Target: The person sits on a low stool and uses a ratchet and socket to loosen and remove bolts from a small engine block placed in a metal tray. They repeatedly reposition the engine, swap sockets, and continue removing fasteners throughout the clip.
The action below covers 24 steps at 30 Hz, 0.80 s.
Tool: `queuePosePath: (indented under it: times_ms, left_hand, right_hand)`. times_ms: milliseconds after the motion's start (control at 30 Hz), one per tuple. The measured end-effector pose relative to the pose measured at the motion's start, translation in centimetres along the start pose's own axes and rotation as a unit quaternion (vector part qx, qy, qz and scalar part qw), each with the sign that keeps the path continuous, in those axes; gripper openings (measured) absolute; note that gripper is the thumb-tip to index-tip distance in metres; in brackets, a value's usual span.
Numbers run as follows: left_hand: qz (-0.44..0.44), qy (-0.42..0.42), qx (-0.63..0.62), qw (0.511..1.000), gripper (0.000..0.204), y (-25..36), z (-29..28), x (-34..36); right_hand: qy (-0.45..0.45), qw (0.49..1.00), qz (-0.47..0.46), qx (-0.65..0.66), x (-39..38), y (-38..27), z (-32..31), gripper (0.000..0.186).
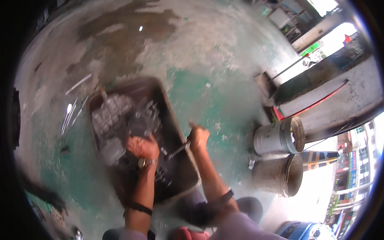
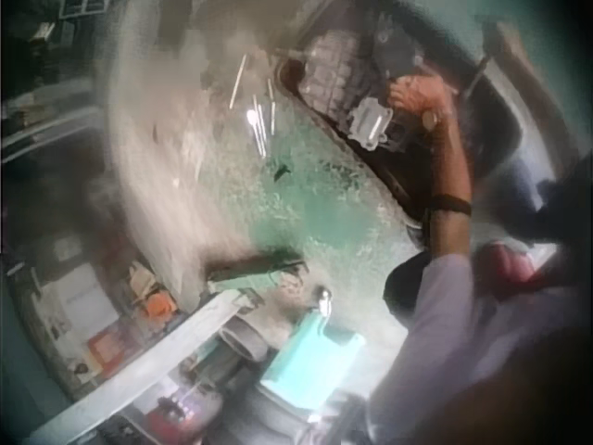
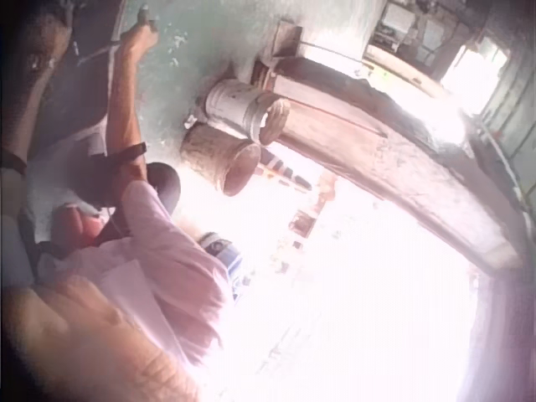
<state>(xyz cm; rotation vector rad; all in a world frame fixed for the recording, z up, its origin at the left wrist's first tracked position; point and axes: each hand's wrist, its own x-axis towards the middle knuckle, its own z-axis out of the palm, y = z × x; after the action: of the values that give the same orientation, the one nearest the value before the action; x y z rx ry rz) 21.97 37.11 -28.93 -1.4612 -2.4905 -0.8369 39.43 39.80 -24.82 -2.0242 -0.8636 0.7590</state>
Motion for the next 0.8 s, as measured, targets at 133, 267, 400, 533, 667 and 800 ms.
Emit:
queuePosePath:
  times_ms: [133,267,400,533,667,800]
  left_hand:
    - [-0.017,-0.061,0.011,0.998,0.056,-0.5,1.2,-0.5]
    - [0.018,-0.024,-0.024,0.999,0.061,-1.0,1.3,-0.3]
    - [0.032,-0.002,-0.035,0.999,0.06,-0.8,0.7,0.1]
    - [0.026,-0.024,-0.02,0.999,0.059,-0.6,0.7,0.0]
    - [0.026,-0.023,-0.01,0.999,0.062,-0.6,0.9,-0.2]
    - [0.027,-0.024,-0.01,0.999,0.065,-0.5,0.9,-0.2]
  right_hand:
    - [-0.021,0.974,0.053,0.219,0.1,0.8,0.1,0.008]
    - [-0.01,0.955,0.084,0.284,-0.3,0.0,0.3,0.005]
    - [-0.022,0.956,0.078,0.283,-0.8,-0.6,0.1,0.004]
    - [-0.028,0.953,0.079,0.292,-0.7,-0.5,0.0,0.004]
    - [-0.037,0.947,0.084,0.308,-0.7,-0.4,-0.1,0.01]
    - [-0.042,0.944,0.081,0.317,-0.8,-0.6,-0.2,0.012]
